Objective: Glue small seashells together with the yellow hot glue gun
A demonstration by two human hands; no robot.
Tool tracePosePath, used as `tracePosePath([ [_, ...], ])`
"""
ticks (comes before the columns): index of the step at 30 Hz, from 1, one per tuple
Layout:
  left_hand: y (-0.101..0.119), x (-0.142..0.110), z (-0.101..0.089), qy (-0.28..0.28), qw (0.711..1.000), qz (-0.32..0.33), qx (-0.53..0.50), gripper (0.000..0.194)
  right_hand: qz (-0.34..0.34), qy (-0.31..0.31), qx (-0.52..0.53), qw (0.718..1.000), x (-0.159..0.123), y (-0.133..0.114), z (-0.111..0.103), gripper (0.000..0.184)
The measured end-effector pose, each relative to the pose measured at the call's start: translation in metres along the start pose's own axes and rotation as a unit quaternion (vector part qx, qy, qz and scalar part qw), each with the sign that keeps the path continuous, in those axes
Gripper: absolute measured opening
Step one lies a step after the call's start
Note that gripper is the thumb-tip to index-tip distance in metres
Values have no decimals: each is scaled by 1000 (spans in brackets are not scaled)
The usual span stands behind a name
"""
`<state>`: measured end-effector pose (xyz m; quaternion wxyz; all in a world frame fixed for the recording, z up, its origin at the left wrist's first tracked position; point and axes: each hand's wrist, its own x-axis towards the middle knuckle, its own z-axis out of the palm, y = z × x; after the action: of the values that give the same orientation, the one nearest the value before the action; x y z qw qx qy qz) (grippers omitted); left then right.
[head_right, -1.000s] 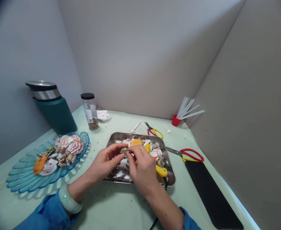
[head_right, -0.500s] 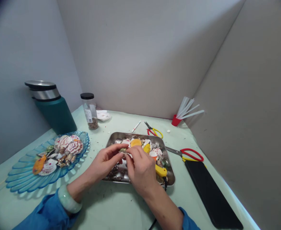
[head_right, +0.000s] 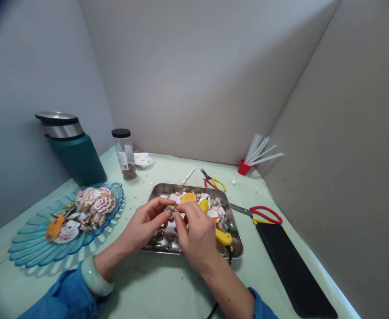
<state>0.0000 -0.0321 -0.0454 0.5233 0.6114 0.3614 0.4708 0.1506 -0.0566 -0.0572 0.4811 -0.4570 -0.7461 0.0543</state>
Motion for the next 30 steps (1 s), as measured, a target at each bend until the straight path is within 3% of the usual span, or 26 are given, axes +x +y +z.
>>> tracePosePath([
  [10,-1,1,-1,6,1000,-8,12,24,24,-11,-21,999,-1,0,1,7],
  [14,1,1,-2,4,999,-32,19,28,71,-25,10,997,4,-1,-2,12],
  [17,3,2,-3,23,999,-45,4,31,114,-65,19,991,10,3,-17,17],
  [20,3,4,-4,41,998,-48,-5,33,122,-137,-64,981,10,11,-41,18],
  [24,-1,5,-4,38,998,-47,3,37,153,-218,-232,936,-2,22,-65,16],
  [30,-8,5,-5,26,999,-26,6,42,186,-244,-303,902,-19,27,-64,27],
])
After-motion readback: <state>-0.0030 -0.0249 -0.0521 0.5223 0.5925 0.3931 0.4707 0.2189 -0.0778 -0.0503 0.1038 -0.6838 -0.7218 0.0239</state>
